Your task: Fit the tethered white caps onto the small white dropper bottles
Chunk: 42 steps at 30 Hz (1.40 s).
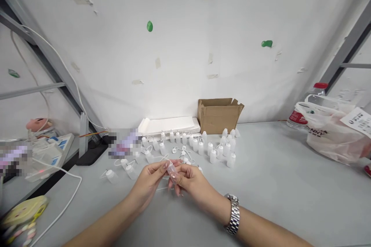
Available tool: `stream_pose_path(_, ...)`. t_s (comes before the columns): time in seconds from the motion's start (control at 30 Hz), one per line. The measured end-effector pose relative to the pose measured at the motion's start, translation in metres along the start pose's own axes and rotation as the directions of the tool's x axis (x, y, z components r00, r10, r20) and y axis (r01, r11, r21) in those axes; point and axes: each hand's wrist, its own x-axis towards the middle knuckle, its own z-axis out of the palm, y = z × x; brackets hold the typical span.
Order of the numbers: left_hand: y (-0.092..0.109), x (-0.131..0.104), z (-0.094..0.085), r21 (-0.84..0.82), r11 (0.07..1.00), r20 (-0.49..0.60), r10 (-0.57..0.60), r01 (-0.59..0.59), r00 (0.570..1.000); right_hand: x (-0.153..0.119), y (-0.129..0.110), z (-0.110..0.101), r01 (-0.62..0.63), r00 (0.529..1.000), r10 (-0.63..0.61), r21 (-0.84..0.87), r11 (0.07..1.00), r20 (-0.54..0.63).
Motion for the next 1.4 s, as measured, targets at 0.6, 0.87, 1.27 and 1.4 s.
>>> stream_pose_path(0.6, 0.003, 0.001, -0.002, -0.16, 0.986, -0.073, -0.05, 0.038, 0.996, 0.0, -0.002, -0.001, 0.005, 0.986, -0.037, -0.193, 0.981, -0.162)
stream_pose_path(0.87, -0.005, 0.0, 0.001, -0.134, 0.991, -0.091, -0.024, 0.012, 0.996, -0.004, 0.002, 0.003, 0.023, 0.986, -0.068, -0.283, 0.959, -0.152)
stream_pose_path(1.27, -0.012, 0.002, 0.002, -0.334, 0.936, 0.024, -0.107, 0.109, 0.994, -0.011, 0.01, 0.001, 0.199, 0.921, -0.367, -0.656, 0.728, -0.128)
stream_pose_path(1.4, -0.012, 0.0, 0.002, -0.375, 0.917, 0.084, -0.111, 0.134, 0.99, -0.011, 0.007, 0.003, 0.205, 0.93, -0.345, -0.602, 0.771, -0.125)
